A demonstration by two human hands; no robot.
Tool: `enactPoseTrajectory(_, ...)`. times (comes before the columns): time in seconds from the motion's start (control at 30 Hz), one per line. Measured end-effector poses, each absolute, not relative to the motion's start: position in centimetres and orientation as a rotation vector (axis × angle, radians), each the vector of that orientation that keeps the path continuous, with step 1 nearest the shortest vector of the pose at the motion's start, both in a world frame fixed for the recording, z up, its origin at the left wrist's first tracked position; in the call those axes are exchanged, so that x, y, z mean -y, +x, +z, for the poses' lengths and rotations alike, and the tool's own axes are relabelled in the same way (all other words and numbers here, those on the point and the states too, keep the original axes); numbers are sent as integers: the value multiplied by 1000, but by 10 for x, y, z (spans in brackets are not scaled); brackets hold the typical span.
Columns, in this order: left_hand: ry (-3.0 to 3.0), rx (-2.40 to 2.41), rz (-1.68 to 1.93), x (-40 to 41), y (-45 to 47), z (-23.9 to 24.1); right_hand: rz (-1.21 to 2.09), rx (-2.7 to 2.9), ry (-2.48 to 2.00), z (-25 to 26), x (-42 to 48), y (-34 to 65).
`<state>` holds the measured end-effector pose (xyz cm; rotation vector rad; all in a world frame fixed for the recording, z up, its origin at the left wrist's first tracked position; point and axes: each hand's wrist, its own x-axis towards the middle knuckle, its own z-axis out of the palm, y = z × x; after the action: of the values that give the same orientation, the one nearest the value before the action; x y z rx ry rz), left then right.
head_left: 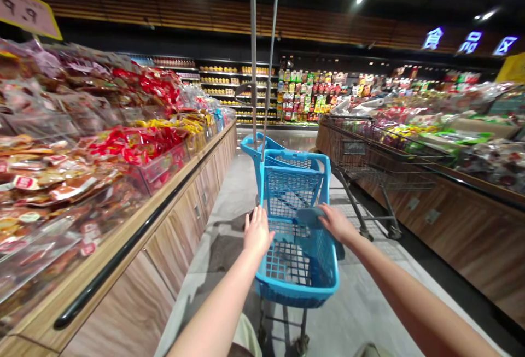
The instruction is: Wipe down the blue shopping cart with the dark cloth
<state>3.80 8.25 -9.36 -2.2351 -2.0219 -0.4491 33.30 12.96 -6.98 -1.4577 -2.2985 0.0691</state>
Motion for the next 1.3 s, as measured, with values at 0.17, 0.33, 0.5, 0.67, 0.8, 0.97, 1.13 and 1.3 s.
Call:
enactPoseTrajectory(0.17, -2221, 2138, -512, -88, 37, -91, 190, 2171, -1252, -93, -119, 334)
enactPoseTrajectory(0.33, -2150, 2196, -502, -93, 25, -86, 215, 2273, -1172, -91, -44, 311)
enactPoseTrajectory(0.5, -2138, 2159, -459, -95, 6, -82, 294, 2490, -1074, -85, 33, 278)
enactPoseTrajectory(0.67, -2263, 2040, -451, -93, 5, -79, 205, 2604, -1077, -83, 34, 280)
enactPoseTrajectory(0.8, -2341, 2044, -507, -88, 15, -77, 105, 2553, -1156, -69, -27, 319)
enactPoseTrajectory(0.97, -2355, 2097, -547, -80, 28, -81, -102, 2430, -1303, -59, -115, 366)
enactPoseTrajectory(1.13, -2309, 2045, -496, -85, 25, -84, -132, 2178, -1313, -86, -123, 364)
enactPoseTrajectory(1.3, -2297, 1919, -463, -108, -4, -69, -114, 2071, -1265, -99, -77, 326)
